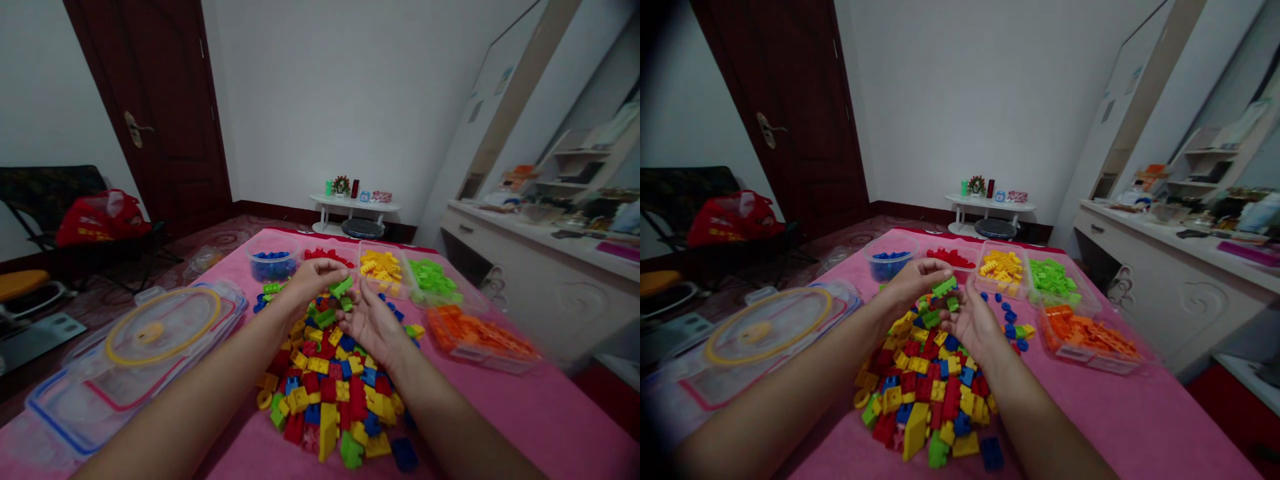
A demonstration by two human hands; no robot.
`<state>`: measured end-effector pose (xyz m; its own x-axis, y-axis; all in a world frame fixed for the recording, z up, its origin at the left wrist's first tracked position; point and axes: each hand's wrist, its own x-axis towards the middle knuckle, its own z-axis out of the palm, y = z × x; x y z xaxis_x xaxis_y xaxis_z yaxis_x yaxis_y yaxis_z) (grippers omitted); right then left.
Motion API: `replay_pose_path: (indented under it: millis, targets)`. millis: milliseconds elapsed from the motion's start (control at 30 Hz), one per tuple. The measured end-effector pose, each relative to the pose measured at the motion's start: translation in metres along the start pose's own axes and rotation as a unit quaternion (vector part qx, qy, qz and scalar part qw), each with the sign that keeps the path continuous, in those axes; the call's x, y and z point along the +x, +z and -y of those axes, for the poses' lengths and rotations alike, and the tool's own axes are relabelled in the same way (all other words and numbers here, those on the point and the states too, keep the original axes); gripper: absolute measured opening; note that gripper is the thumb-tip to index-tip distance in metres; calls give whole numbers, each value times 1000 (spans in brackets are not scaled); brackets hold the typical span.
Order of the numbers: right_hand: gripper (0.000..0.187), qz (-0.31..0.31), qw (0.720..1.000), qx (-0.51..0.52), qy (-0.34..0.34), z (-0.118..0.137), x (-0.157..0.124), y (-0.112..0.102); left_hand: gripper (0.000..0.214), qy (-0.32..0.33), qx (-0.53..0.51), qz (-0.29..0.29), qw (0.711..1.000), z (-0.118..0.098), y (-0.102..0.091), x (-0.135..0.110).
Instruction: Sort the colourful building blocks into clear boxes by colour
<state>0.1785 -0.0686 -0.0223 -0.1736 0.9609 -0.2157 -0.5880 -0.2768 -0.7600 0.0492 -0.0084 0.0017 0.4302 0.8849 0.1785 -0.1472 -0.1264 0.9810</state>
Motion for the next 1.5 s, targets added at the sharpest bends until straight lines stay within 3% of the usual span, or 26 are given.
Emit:
replay_pose_path:
  millis: [167,267,367,500,567,600,700,767,833,900,1000,1033,1100,1167,1233,1300,1367,1500]
  targets:
    - [34,14,997,77,12,3,-6,9,23,95,154,22,983,0,22,-11]
    - [18,3,996,87,-3,7,-6,8,21,142,174,26,974,6,23,-10]
    - [17,-27,996,63,-50,26,-6,-4,23,161,176,6,971,12,16,-4]
    - [25,-177,966,20,-186,79,-3,-39,26,128,163,-24,978,17,5,4]
    - [31,-332,917,-48,-214,110,1,-59,27,120,148,-26,981,17,1,7]
    - [32,-369,901,-64,-219,124,4,-68,27,119,144,-29,982,17,0,8]
    - [28,-430,870,-108,-214,153,12,-87,27,116,154,-37,981,18,-4,12]
    - [17,-448,856,-148,-213,159,15,-92,25,108,179,-29,977,21,-6,13]
    - [9,-446,845,-194,-223,154,15,-90,24,100,220,-7,970,24,-8,13]
    - [12,-416,846,-236,-235,140,15,-82,25,86,262,25,961,27,-10,13]
    - [15,-269,861,-385,-196,106,15,-67,29,47,305,86,947,27,-14,11]
    - [17,-205,846,-464,-165,93,15,-63,31,38,320,109,940,25,-16,9]
    - [25,-115,772,-612,-125,68,18,-58,38,36,365,152,918,20,-20,6]
    - [29,-100,688,-707,-131,48,21,-56,44,44,413,183,891,15,-23,2]
    - [29,-97,641,-746,-149,35,24,-57,37,48,445,196,873,12,-26,-1]
    - [22,-67,641,-751,-144,32,23,-58,24,44,461,193,865,11,-27,-3]
    - [13,-42,657,-742,-124,37,18,-57,18,44,473,184,860,12,-27,-3]
    - [16,-71,654,-743,-127,53,3,-51,18,73,499,103,857,15,-27,-2]
